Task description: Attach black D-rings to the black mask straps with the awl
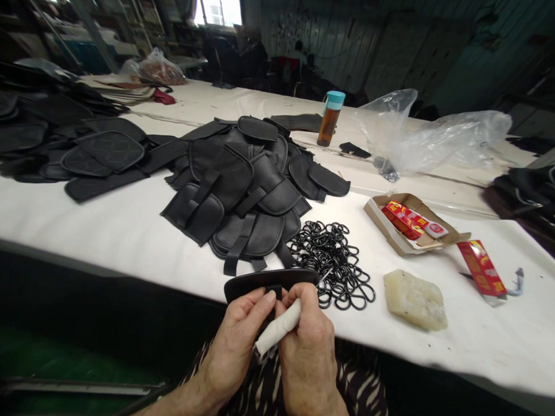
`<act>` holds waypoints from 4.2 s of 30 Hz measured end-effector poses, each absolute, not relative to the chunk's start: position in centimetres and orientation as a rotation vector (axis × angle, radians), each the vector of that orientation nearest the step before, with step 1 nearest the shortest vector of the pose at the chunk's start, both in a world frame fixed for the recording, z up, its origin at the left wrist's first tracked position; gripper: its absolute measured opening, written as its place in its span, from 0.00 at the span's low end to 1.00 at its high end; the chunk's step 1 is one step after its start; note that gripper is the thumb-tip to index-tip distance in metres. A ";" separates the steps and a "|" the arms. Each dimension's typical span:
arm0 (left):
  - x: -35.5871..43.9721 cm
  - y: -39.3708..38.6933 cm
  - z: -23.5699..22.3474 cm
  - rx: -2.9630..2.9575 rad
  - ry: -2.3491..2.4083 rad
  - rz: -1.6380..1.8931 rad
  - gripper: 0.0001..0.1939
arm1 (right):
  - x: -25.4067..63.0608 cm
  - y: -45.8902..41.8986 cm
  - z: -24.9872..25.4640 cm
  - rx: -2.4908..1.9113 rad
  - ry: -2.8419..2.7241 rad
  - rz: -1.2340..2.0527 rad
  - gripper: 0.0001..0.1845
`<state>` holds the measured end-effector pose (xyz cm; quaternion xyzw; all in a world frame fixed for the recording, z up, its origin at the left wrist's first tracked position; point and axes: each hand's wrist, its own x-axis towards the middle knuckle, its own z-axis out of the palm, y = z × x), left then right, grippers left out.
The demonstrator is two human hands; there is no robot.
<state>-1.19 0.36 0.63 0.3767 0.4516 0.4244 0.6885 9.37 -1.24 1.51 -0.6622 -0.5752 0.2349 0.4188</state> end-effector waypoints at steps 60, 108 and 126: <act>-2.5 1.1 1.5 0.587 1.019 0.718 0.14 | 11.8 1.1 1.1 -1.363 -1.145 0.926 0.08; -1.3 2.7 1.2 0.696 0.928 0.882 0.13 | 9.9 -1.5 -0.9 -1.222 -1.680 -0.012 0.15; -1.3 3.0 1.3 0.764 0.964 0.881 0.12 | 10.2 -2.0 -0.3 -1.230 -1.490 0.377 0.08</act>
